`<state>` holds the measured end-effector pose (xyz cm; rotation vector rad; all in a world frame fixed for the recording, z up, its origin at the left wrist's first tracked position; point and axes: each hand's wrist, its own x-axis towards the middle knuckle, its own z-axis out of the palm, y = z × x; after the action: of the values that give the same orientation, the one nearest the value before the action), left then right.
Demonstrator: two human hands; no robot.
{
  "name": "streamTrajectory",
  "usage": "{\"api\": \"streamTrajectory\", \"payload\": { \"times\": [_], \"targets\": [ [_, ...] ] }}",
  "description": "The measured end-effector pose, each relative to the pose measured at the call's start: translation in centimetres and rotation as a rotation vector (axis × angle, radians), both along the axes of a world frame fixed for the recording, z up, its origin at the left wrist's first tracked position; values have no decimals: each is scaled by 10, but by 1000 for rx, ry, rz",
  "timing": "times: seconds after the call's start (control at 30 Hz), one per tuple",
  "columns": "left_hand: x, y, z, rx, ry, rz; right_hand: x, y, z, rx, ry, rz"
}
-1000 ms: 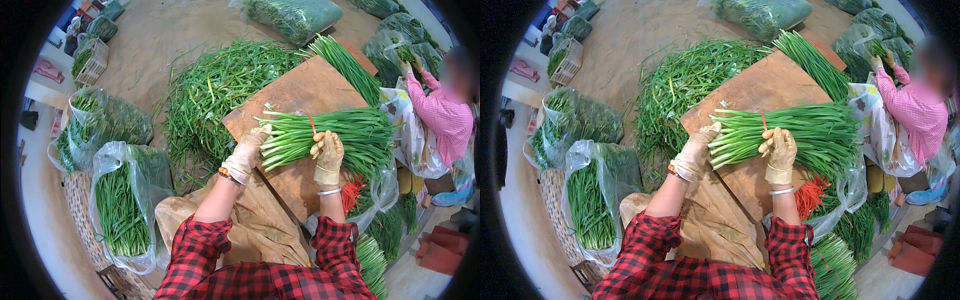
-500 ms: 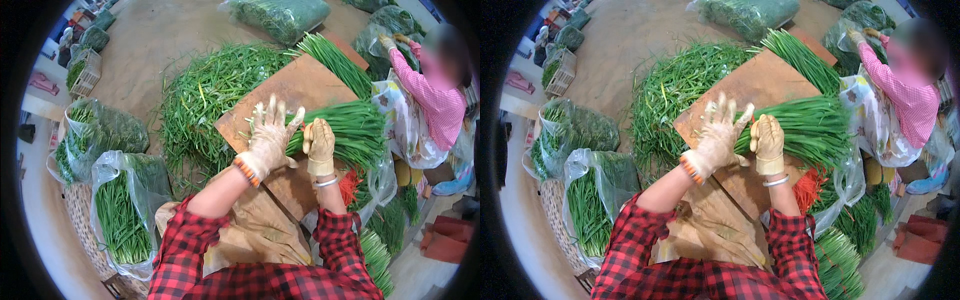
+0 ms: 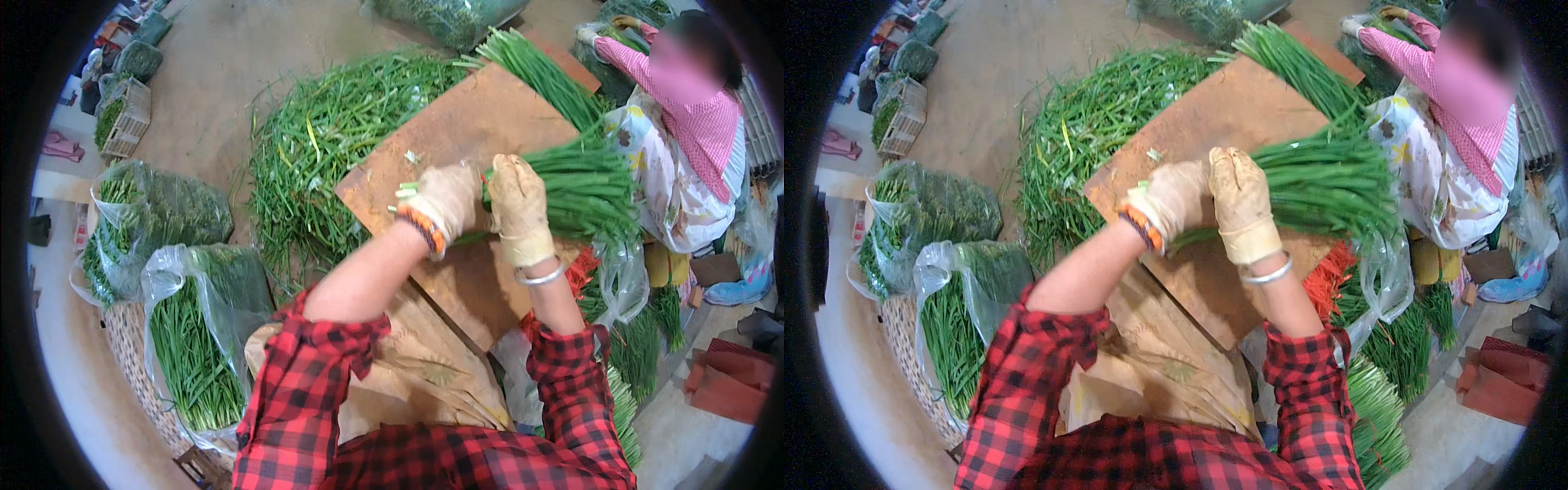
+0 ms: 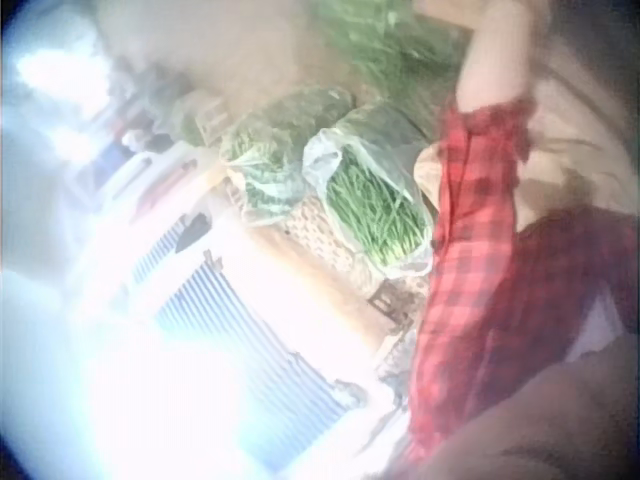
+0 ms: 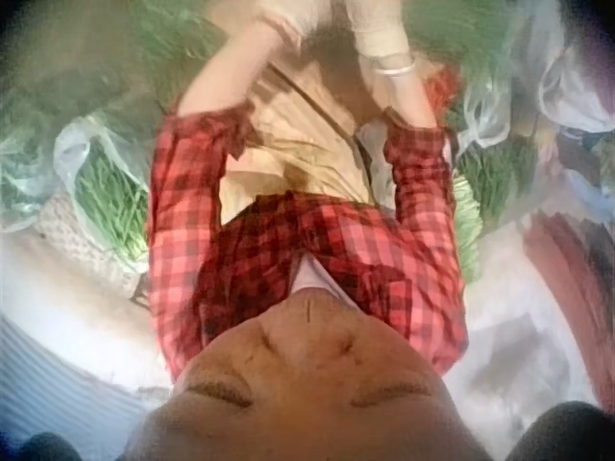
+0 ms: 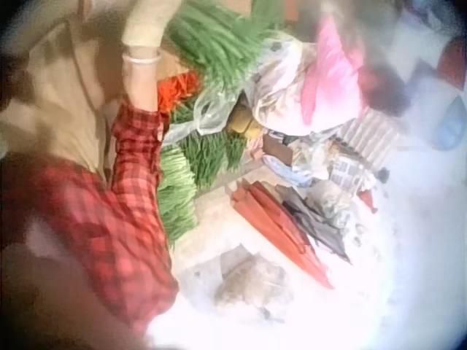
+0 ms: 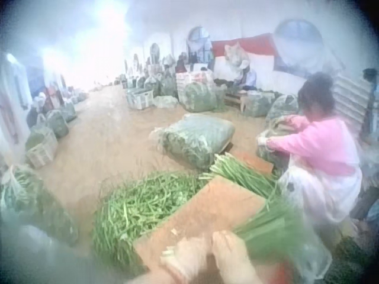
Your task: The person bundles green onions by selecting them from a large bag, aligning their ends on a board, and wrapping them with a rubber band.
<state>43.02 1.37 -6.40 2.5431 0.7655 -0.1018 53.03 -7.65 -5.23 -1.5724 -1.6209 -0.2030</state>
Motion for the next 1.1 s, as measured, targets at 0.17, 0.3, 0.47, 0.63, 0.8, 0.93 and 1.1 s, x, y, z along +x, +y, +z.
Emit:
{"api": "streamTrajectory", "payload": {
  "times": [0.17, 0.3, 0.47, 0.63, 0.8, 0.93, 1.1],
  "targets": [
    [1, -2, 34, -104, 198, 66, -11, -94, -52, -518, 627, -130],
    [4, -18, 26, 330, 76, 40, -12, -69, -42, 121, -204, -214],
    [15, -65, -3, 739, 223, 108, -15, -44, 1, 90, -86, -155],
    [11, -56, -2, 660, 260, 82, -33, -79, -10, -166, 247, -63],
    [16, -52, 19, 436, 199, 85, -41, -131, -51, -586, 241, -62],
    [21, -59, 25, 437, 171, 99, -34, -129, -64, -524, 401, -39],
    [13, -77, -7, 749, 180, 187, 17, -151, 58, -645, 817, 2]
  ]
}}
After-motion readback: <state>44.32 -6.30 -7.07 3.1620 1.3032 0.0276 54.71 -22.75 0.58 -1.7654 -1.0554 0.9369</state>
